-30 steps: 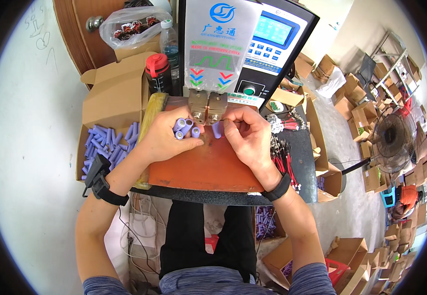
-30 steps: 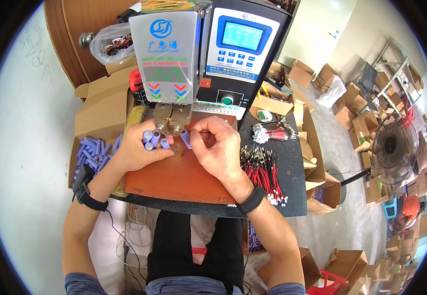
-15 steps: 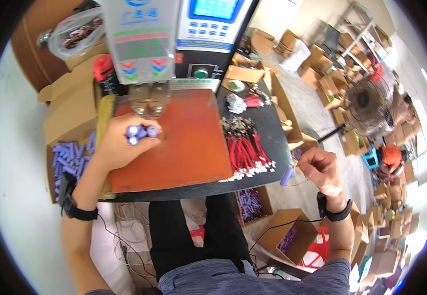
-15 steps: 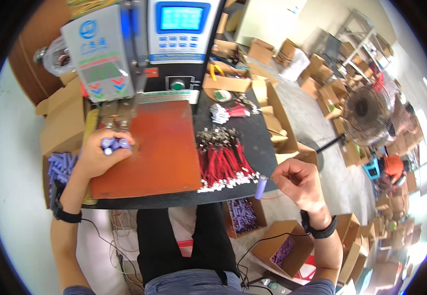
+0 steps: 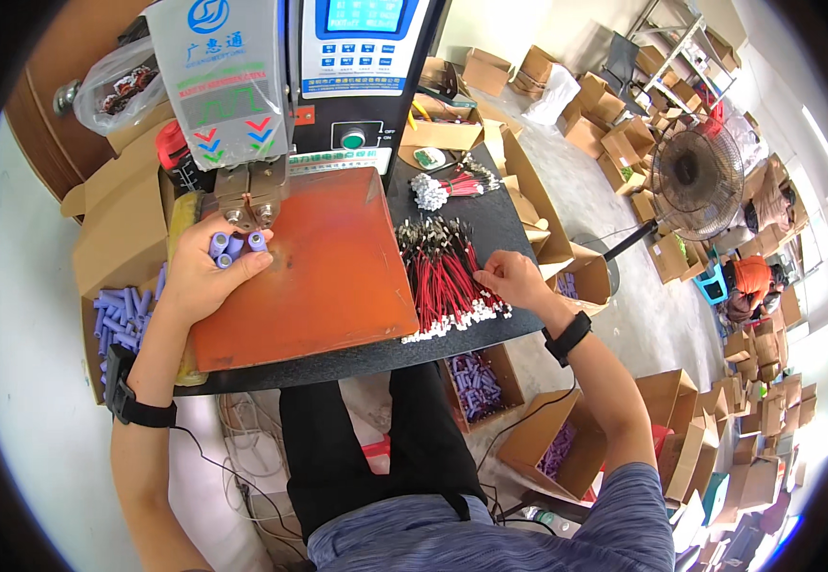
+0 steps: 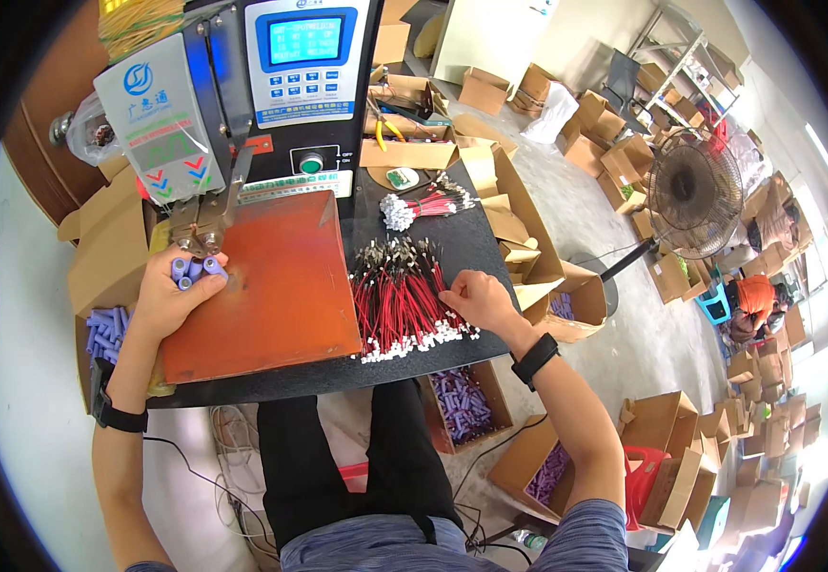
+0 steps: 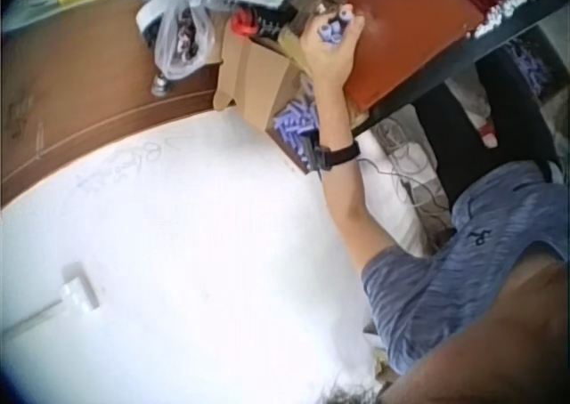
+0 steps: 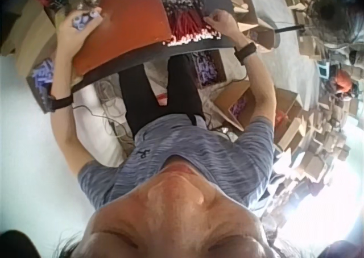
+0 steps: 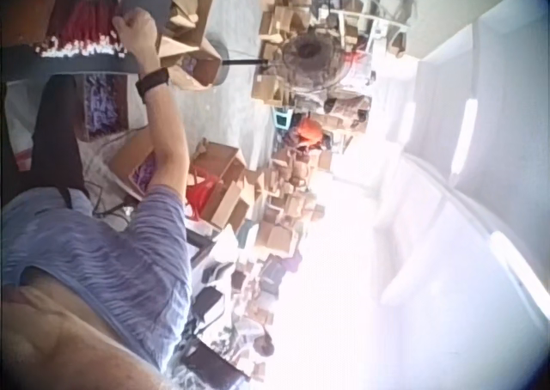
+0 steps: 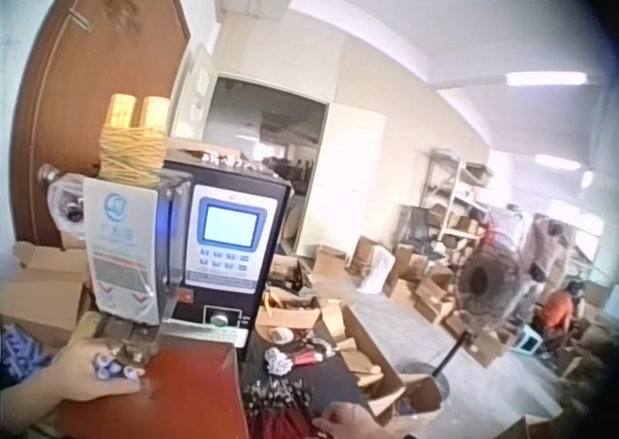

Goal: Assembling battery cells using a spot welder and connecting wiring components.

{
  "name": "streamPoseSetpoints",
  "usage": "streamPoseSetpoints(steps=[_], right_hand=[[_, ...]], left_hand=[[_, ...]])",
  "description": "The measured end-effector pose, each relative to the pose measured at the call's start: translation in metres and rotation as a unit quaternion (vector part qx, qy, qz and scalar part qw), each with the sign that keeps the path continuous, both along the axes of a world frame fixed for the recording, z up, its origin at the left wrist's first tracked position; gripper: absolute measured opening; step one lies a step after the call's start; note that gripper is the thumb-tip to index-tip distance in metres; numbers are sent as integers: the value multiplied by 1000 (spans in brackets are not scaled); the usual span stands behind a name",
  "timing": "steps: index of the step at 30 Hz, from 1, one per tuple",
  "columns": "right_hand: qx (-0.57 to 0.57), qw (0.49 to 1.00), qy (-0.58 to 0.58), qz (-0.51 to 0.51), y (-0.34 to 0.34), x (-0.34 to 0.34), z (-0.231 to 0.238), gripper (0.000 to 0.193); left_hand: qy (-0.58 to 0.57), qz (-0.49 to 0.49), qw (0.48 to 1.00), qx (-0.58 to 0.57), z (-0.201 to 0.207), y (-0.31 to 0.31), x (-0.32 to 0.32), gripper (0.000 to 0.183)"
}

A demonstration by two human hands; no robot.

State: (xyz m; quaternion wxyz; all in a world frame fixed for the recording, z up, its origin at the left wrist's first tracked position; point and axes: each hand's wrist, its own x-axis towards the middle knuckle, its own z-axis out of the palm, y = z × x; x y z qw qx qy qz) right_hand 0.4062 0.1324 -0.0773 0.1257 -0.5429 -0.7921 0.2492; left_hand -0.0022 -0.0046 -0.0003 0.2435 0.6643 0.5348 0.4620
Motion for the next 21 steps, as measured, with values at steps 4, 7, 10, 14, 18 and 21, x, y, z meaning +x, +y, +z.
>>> streamPoseSetpoints(steps=[4,7,10,14,18,21], right_hand=[[-94,995,41,4,14,10,-2,27],[-164,985,54,28,14,9,23,23],[-300,931,203,-33,16,16,43,14],[-325,913,246,-3,16,14,64,12],[-237,944,222,62,10,-5,87,32],[-172,933,291,121,-2,-34,94,37]], left_hand=[[-12,5,999,-35,0,0,0,22],[-34,2,999,-29,-1,0,-1,21],[-31,1,999,-29,0,1,-2,20],[12,6,1000,3,6,-2,2,20],[9,-13,999,44,5,-3,4,23],[20,-28,998,49,6,-1,6,24]])
